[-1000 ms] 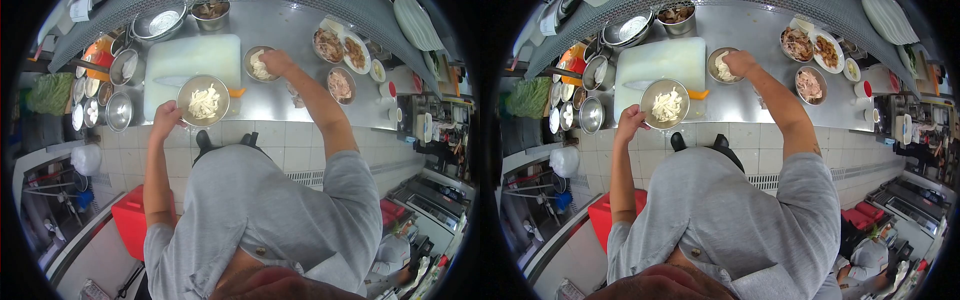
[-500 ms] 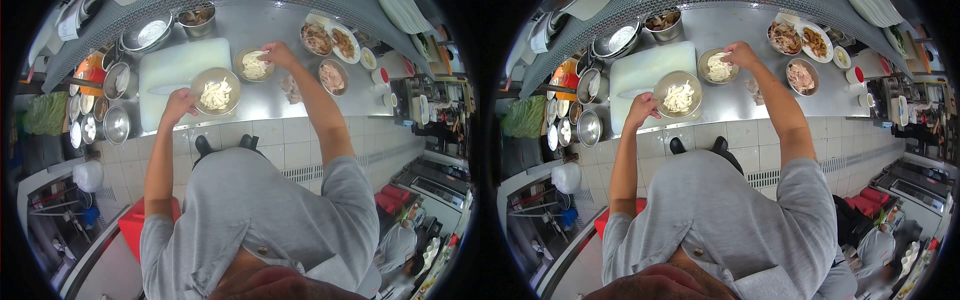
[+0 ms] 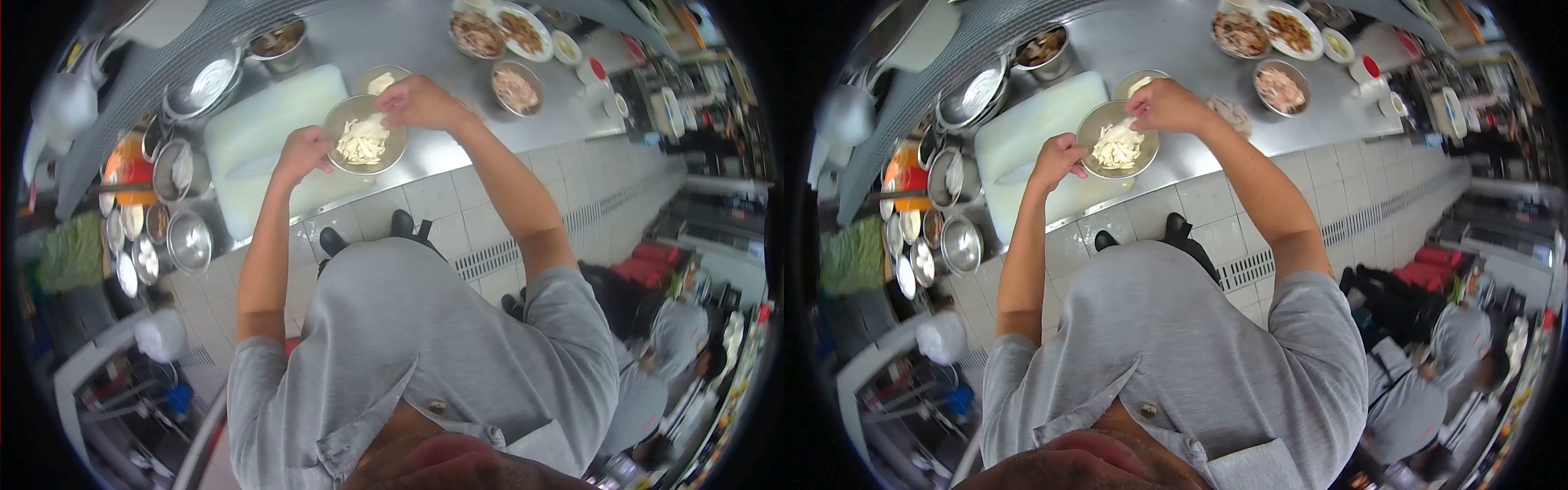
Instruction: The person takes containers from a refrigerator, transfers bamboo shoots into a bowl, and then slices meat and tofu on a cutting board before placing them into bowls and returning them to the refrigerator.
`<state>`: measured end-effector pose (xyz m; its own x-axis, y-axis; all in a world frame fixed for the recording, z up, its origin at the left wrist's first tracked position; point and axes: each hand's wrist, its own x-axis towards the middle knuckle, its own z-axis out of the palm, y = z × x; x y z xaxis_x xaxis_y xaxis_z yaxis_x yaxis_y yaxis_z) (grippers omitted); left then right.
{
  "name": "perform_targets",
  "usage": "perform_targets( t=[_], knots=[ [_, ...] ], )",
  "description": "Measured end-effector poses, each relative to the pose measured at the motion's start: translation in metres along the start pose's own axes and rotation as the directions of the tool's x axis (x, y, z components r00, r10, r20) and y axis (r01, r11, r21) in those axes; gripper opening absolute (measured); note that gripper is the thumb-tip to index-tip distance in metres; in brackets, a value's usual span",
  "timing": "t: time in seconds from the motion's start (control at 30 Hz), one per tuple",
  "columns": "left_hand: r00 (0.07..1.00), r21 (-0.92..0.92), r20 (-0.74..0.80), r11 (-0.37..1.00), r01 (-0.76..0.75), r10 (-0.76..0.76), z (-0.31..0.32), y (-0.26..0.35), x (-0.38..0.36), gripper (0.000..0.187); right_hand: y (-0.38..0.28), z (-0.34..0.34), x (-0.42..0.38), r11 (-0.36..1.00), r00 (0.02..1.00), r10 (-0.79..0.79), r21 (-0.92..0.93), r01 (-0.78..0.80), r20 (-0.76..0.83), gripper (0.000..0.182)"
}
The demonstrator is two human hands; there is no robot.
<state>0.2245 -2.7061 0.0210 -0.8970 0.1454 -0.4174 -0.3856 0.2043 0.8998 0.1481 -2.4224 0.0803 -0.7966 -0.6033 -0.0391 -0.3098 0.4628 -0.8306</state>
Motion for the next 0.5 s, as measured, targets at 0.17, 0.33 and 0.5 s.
perform_targets(
  t=[0.17,0.33,0.5],
  knots=[
    [0.981,0.095,0.189,0.994,-0.061,0.042,0.036,0.020,0.022,0.017,-0.026,-0.012,-0.095,0.974,0.905,0.212,0.155,-0.165,-0.369,0.015],
    [0.897,0.181,0.432,0.965,-0.188,0.093,0.135,0.048,0.045,0.014,-0.005,-0.022,-0.218,0.905,0.747,-0.249,-0.423,-0.048,-0.616,0.021],
    [0.803,0.230,0.592,0.938,-0.259,0.076,0.274,0.093,0.037,0.014,0.038,-0.045,-0.356,0.897,0.515,0.394,0.197,-0.395,-0.761,0.022]
  ],
)
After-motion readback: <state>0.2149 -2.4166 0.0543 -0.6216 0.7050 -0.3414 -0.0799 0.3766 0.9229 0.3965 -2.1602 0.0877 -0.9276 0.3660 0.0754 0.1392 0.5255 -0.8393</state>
